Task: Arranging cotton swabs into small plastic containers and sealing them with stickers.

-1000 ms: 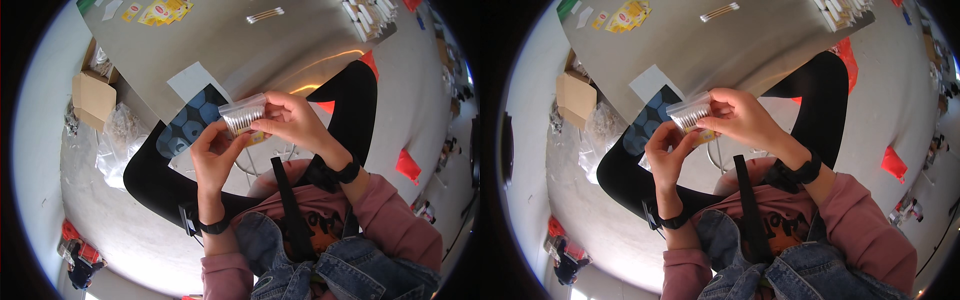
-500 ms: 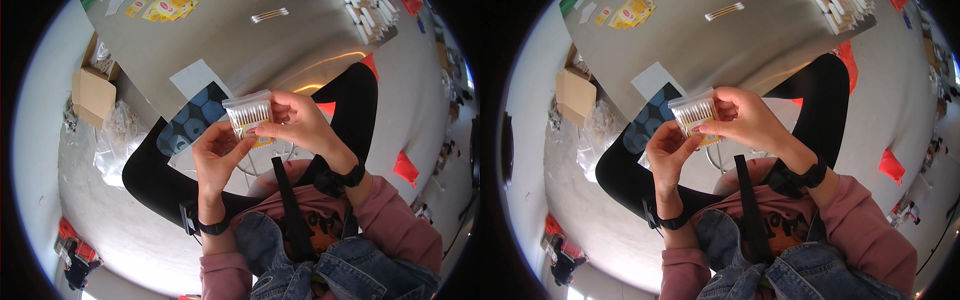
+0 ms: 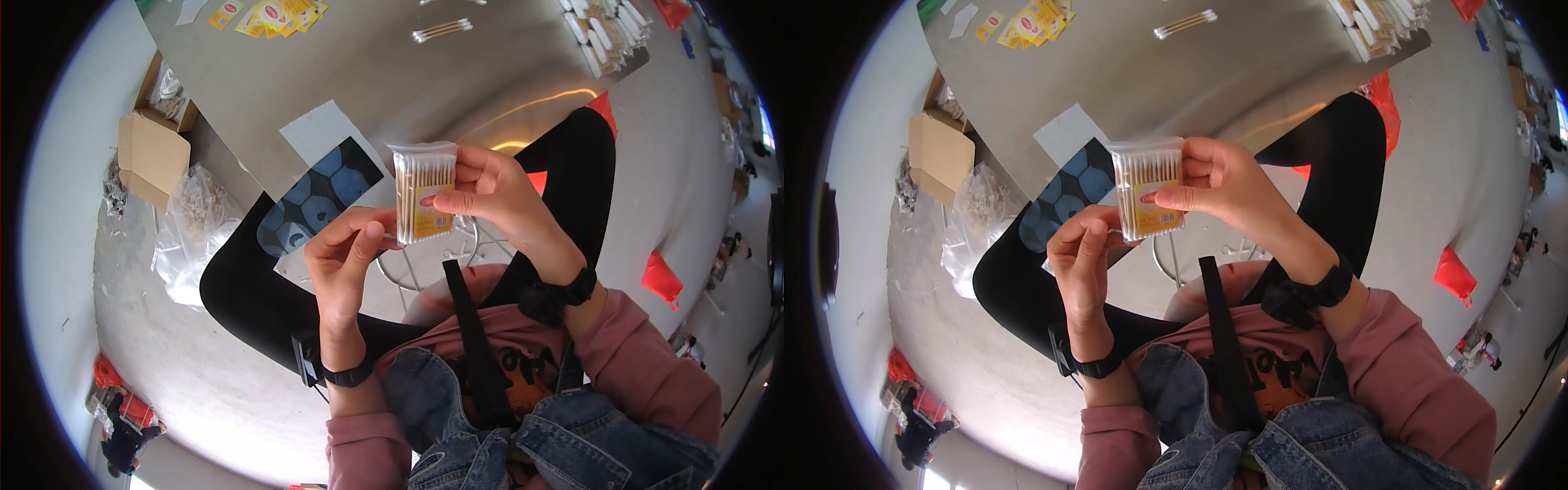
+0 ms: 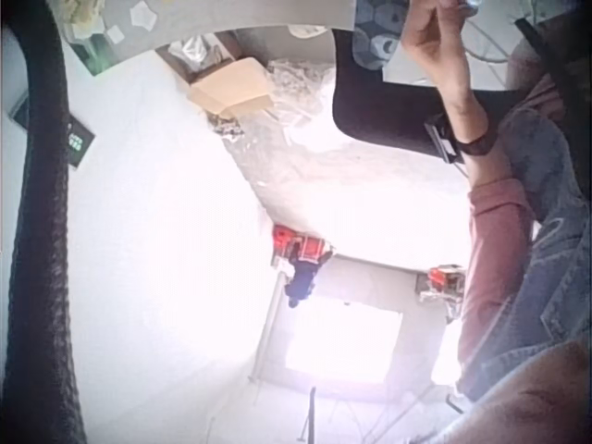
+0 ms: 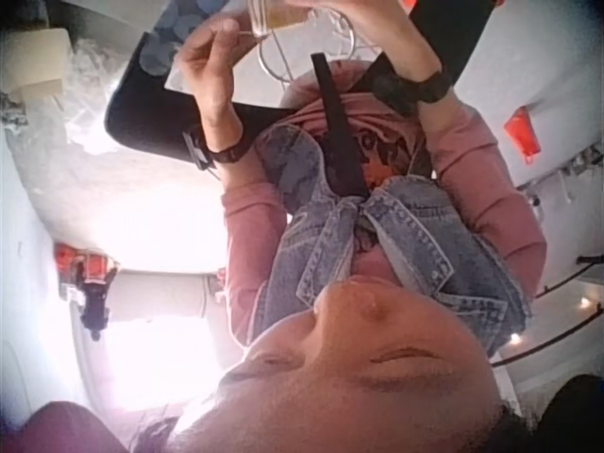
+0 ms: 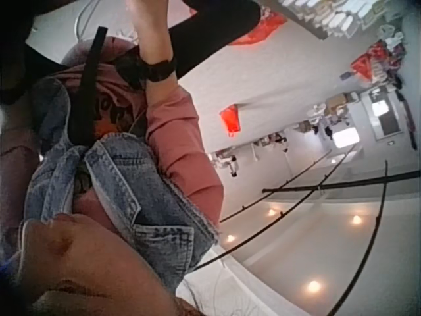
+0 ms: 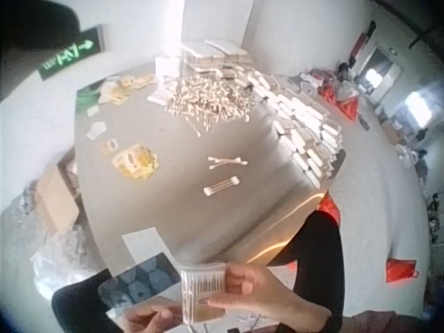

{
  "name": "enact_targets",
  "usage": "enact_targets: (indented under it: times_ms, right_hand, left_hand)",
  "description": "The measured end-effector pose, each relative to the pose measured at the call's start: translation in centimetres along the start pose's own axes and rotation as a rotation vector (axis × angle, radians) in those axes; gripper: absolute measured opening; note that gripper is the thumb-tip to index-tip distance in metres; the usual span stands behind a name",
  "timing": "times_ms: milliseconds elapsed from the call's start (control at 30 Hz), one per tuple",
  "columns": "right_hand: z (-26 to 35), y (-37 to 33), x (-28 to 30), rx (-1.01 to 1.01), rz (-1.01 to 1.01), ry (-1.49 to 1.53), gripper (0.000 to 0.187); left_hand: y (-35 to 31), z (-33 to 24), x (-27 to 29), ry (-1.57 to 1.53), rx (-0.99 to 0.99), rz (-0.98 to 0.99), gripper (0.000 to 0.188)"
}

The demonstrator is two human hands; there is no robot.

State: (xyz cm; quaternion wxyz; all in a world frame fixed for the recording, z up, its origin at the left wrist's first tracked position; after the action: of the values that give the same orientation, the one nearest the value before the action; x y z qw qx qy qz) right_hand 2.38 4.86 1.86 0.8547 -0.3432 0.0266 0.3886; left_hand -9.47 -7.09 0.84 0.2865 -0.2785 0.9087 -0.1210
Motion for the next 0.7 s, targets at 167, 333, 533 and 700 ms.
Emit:
enact_targets:
  times_ms: [167,333,533,700]
  right_hand:
    - [-0.3,-0.2,-0.5,-0.005,0.046,0.030,0.047]
    - [-0.6,-0.2,-0.9,0.015,0.084,0.004,0.052]
    - [-0.7,-0.5,-1.3,0.009,0.109,0.019,0.054]
    - [-1.0,-0.6,-1.7,-0.008,0.136,0.046,0.053]
  left_hand:
    - [-0.1,-1.1,-0.5,0.054,-0.115,0.036,0.016]
    - [-0.2,-1.7,-0.9,0.132,-0.158,0.058,0.022]
    - [-0.6,-2.9,-1.3,0.272,-0.243,0.032,0.025]
    - [-0.8,-3.3,-1.5,0.235,-0.255,0.051,0.025]
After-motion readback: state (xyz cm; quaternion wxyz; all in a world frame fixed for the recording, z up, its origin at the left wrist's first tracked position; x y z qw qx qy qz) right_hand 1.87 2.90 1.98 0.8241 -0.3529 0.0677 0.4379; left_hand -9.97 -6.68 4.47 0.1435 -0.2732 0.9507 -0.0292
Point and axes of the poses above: each hand's wrist, its own y-axis towards the middle knuckle, its own x-axis out of the back of the hand, z = x × y, the point moved 10 cm from there along y, towards the middle knuckle, and after that the axes turned 3 degrees about -z, right-handed, at the moved point
